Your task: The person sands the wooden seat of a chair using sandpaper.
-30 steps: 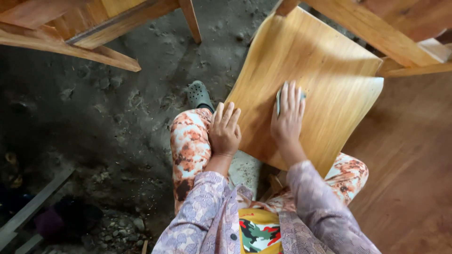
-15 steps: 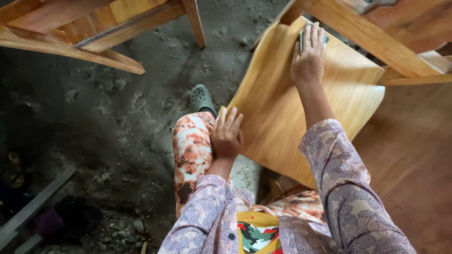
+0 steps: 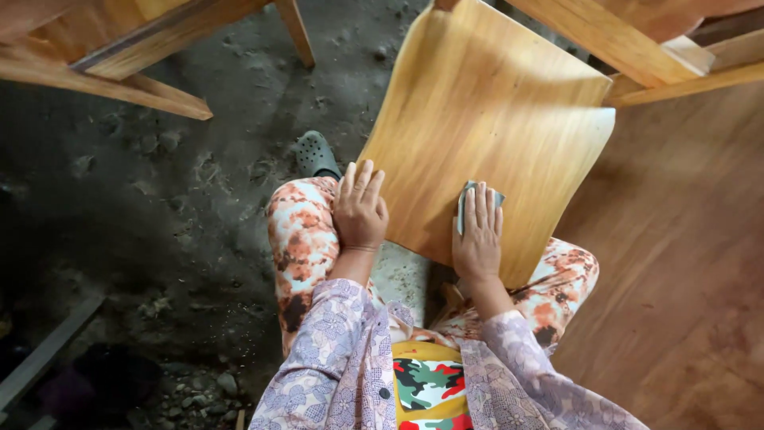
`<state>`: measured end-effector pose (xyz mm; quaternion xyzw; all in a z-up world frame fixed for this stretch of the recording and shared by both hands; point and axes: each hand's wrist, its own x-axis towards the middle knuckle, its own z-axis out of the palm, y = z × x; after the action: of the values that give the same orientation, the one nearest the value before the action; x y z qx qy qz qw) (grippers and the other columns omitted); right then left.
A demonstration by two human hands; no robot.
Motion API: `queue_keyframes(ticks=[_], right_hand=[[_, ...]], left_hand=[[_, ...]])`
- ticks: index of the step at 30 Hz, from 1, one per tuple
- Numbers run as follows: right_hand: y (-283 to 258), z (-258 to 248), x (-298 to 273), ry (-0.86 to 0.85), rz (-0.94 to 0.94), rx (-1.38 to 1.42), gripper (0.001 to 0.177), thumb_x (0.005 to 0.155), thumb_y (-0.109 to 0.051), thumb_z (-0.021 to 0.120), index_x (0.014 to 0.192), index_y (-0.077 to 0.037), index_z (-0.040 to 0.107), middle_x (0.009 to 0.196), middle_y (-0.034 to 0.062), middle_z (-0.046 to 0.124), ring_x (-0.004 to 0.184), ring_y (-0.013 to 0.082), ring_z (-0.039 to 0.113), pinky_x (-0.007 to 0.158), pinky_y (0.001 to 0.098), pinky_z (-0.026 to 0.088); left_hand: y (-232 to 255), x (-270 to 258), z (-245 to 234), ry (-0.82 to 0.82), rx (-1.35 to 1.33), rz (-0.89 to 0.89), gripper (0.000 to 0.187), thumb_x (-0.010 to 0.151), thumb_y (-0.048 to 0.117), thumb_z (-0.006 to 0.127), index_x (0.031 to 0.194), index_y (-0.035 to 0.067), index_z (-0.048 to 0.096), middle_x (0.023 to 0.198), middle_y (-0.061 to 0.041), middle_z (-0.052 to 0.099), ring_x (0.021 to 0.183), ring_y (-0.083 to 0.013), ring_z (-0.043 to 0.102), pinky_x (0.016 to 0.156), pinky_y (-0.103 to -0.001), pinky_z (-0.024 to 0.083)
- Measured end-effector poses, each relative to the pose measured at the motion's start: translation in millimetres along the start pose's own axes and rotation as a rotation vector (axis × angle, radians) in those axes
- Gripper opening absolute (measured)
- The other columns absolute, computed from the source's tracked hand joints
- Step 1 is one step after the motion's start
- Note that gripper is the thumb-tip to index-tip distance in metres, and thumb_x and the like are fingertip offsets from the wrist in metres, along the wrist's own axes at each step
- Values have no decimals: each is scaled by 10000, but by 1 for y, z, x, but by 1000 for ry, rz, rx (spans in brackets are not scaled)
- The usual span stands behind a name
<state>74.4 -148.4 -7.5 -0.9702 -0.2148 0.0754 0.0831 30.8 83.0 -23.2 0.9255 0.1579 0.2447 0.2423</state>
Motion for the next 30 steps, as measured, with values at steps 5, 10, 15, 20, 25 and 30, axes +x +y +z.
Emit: queue_keyframes(ticks=[5, 10, 15, 20, 25, 30], right_hand=[[14, -13, 53, 103, -10, 57, 530, 1099, -197, 389, 1606, -60, 316, 1669, 185, 285, 1546, 395, 263, 1226, 537, 241], [63, -11, 167, 226, 3, 98, 484, 1135, -178, 454, 1579, -12, 358, 1635, 190, 351, 1526, 389, 272, 1234, 569, 178], [108, -13, 252, 137, 151, 90, 511, 1149, -243, 458, 1607, -48, 345, 1652, 163, 242, 1524, 350, 207, 1209, 572, 201], [135, 7, 263, 183, 128, 95, 505, 1122, -205, 498, 1595, -72, 381, 1630, 175, 296, 1502, 375, 231, 1204, 523, 218], [88, 0, 179, 158, 23, 103, 473, 1136, -108, 420, 1584, 18, 334, 1639, 207, 297, 1514, 430, 217, 1249, 530, 156], [4, -5, 35, 246, -9, -71, 573, 1035, -202, 577, 1567, -57, 420, 1600, 218, 398, 1475, 406, 376, 1154, 541, 341]], left_hand=[[1, 1, -1, -35, -4, -12, 401, 863, -2, 559, 1218, 96, 717, 1396, -109, 636, 1305, -415, 579, 1091, -533, 452], [2, 1, 0, -38, 11, -41, 421, 859, -13, 562, 1228, 121, 713, 1405, -87, 631, 1308, -421, 582, 1078, -553, 459], [4, 5, -1, 0, 39, -16, 392, 875, 12, 536, 1199, 113, 734, 1367, -94, 659, 1288, -387, 607, 1078, -509, 461], [6, 5, -2, 26, 16, 5, 388, 885, 8, 510, 1192, 98, 729, 1354, -112, 661, 1264, -421, 616, 1044, -536, 484], [0, 1, 3, -5, 15, 3, 398, 859, -9, 574, 1211, 114, 712, 1386, -95, 635, 1280, -426, 595, 1023, -545, 491], [-6, -1, 12, 157, 13, 22, 391, 798, 6, 630, 1139, 161, 743, 1320, -63, 690, 1220, -357, 635, 1014, -466, 491]])
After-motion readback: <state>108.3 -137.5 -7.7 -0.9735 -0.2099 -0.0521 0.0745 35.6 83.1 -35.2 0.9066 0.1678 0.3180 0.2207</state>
